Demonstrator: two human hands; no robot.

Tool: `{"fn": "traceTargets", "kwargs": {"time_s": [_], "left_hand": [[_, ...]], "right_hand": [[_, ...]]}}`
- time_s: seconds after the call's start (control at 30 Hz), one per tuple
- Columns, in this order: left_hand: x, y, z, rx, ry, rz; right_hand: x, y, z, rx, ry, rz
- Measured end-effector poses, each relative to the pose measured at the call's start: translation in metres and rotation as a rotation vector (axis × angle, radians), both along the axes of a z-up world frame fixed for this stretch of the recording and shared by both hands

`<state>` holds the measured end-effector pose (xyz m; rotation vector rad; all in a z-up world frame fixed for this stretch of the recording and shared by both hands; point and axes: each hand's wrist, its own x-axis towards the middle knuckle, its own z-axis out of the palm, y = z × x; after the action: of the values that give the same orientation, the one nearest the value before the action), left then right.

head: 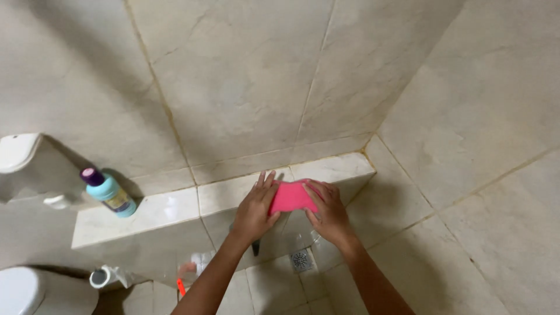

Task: The person scrubs the lower section of a tiled bathroom wall using a pink and green sponge. They move the sponge back and forth along the grout lines and tiles near the floor, then briefly scrub a small built-in shelf.

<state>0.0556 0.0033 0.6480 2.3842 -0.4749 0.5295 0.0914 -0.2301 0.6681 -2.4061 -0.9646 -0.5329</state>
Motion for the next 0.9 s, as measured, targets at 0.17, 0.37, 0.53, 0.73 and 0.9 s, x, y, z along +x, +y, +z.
{"fn": "traceTargets", "kwargs": {"time_s": [0.17,0.37,0.53,0.73,0.9], "left_hand": [[0.045,-0.043,-0.011,0.011,0.013,-0.051],[0.086,-0.101,-0.016,0.009,0.024,-0.035],[0.121,-0.142,-0.026,0.031,0.034,-0.012],[0.156,-0.177,-0.036,0.071,0.085,0.052],[0.172,-0.195,-0.048,0.112,0.055,0.146]], "right_hand": [[0.023,-0.044,-0.013,-0.012,0.020,-0.085],[0.058,-0.094,-0.018,0.014,0.016,-0.110],[0.094,-0.129,-0.024,0.014,-0.004,-0.114],[0.133,-0.155,-0.037,0.029,0.047,-0.137],[0.160,-0.160,-0.066,-0.046,0.015,-0.227]]}}
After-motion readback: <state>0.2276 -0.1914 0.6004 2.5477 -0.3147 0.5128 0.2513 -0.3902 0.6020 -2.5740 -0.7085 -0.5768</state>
